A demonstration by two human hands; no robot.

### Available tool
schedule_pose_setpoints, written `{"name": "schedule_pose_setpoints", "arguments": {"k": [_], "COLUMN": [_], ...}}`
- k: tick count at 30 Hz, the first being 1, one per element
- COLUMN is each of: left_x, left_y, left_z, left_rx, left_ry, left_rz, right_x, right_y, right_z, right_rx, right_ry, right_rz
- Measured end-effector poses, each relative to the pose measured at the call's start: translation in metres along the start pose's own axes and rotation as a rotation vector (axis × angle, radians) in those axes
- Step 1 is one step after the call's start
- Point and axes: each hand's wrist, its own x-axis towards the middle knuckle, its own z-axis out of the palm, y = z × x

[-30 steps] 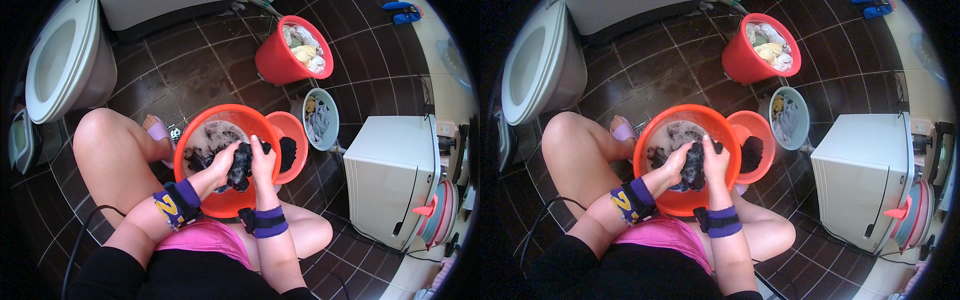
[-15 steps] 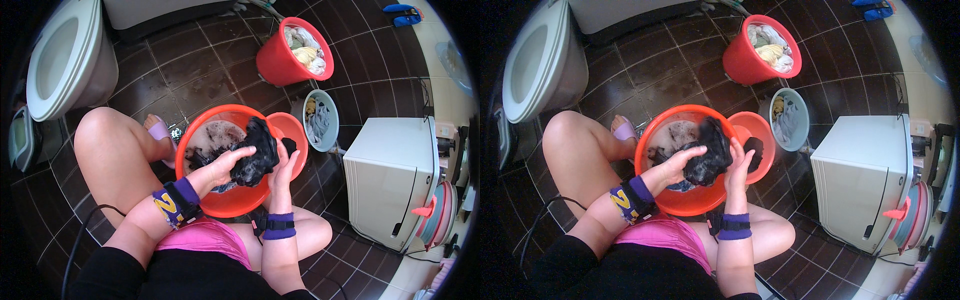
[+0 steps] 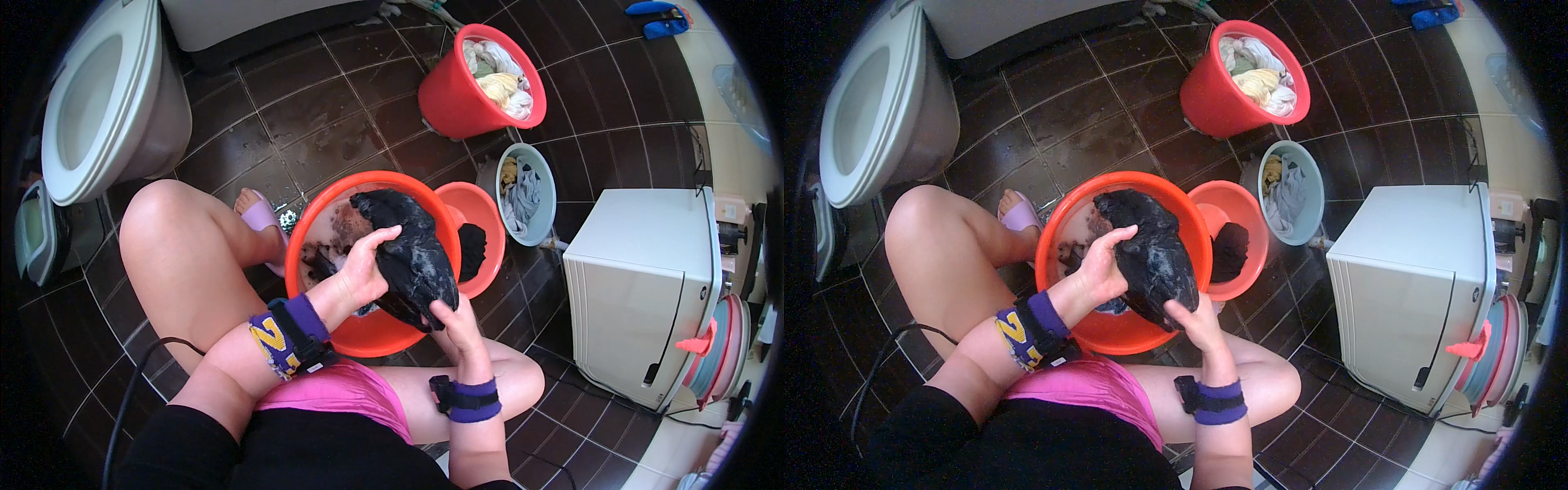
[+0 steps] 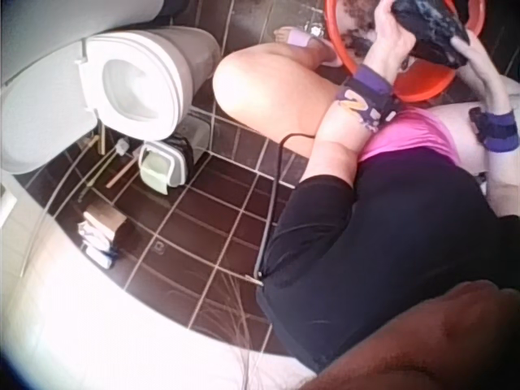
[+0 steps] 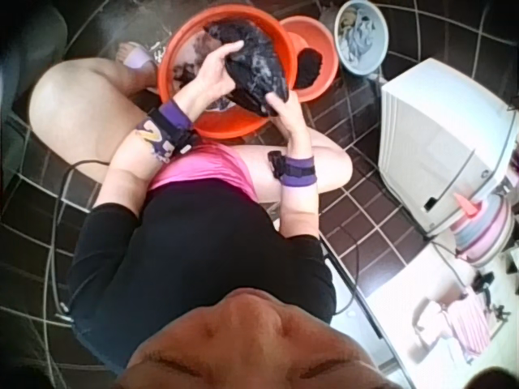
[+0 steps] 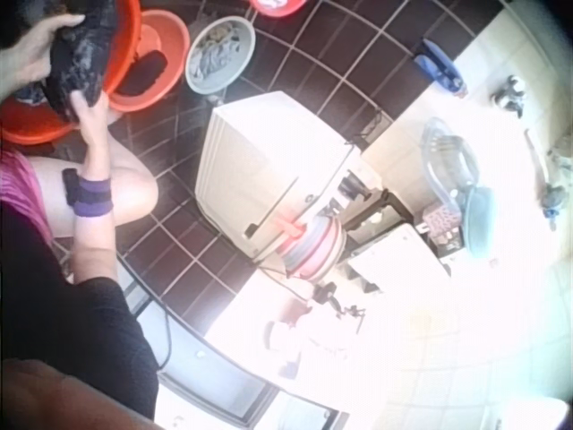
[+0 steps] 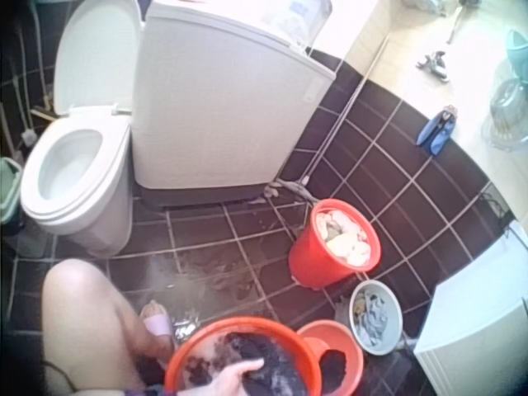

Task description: The person washes a black garment by hand in an orange bucket filled with soapy water. They scrub the fabric against itself and squeeze the garment to clean it.

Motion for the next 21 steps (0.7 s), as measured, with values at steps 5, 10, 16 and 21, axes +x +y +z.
{"name": "schedule_pose_setpoints", "arguments": {"k": [5, 10, 16, 21], "left_x": [0.016, 0.040, 0.079, 0.119], "left_y": [0.003, 0.004, 0.002, 0.009], "left_z": [-0.046, -0.072, -0.124, -0.153], "left_rx": [0.032, 0.343, 0.857, 0.778], "left_ry": [0.249, 0.774, 0.974, 0.960], "left_rz": [0.165, 0.486, 0.695, 0.441], "right_x": [0.003, 0.061, 0.162, 0.209], "right_y": [-0.062, -0.043, 0.029, 0.043], "right_z": [0.019, 0.001, 0.018, 0.039], "right_rx": [-0.229, -0.481, -0.841, -0.906], "right_ry": [0.072, 0.198, 0.241, 0.117], "right_rz": [-0.096, -0.008, -0.220, 0.172]}}
